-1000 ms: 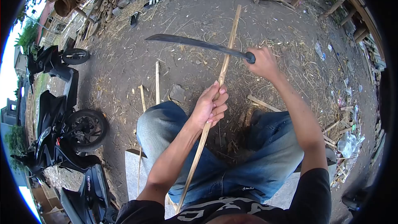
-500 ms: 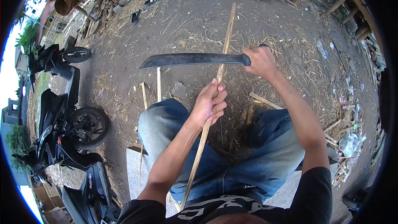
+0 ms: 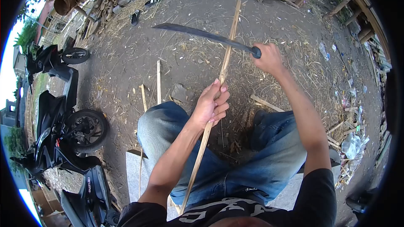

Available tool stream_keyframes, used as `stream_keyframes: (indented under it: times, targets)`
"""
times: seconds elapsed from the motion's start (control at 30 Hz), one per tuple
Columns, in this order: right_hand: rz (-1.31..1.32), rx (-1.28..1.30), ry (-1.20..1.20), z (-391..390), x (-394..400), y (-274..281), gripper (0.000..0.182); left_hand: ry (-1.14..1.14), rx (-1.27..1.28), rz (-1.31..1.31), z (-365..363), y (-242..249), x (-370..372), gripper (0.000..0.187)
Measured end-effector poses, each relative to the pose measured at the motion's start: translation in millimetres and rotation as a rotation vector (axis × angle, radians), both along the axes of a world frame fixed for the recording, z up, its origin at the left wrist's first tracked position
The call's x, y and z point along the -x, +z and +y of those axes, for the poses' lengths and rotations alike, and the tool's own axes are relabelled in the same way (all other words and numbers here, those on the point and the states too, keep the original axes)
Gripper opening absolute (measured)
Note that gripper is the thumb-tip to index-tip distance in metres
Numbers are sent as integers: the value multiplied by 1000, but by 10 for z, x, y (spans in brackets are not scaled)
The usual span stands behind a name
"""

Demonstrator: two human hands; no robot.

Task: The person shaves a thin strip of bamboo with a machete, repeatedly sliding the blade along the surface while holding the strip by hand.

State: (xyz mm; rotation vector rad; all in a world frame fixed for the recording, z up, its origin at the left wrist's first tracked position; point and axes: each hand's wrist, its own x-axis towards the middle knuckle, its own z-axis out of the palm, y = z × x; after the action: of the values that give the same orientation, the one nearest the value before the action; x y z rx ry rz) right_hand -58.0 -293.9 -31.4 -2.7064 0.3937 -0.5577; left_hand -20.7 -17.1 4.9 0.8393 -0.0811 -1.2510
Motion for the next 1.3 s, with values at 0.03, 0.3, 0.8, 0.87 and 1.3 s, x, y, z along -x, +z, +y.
stream_keyframes:
  times: [0.03,0.3,0.8,0.87,1.3]
  targets:
    - [-28,14,109,170,-17,18,12,0,-3,-1,-12,9,8,32]
    - [-5,72,110,-122,-18,-196,10,1,-103,-72,43,43,-9,33]
    - [-91,8,-306,-637,14,-233,13,-23,-62,-61,100,86,88,34]
    - [-90,8,-239,-389,31,-69,13,-32,-34,-22,11,96,74,34]
    - [20,77,-147,-428,106,-86,11,12,-35,-4,141,34,24,33]
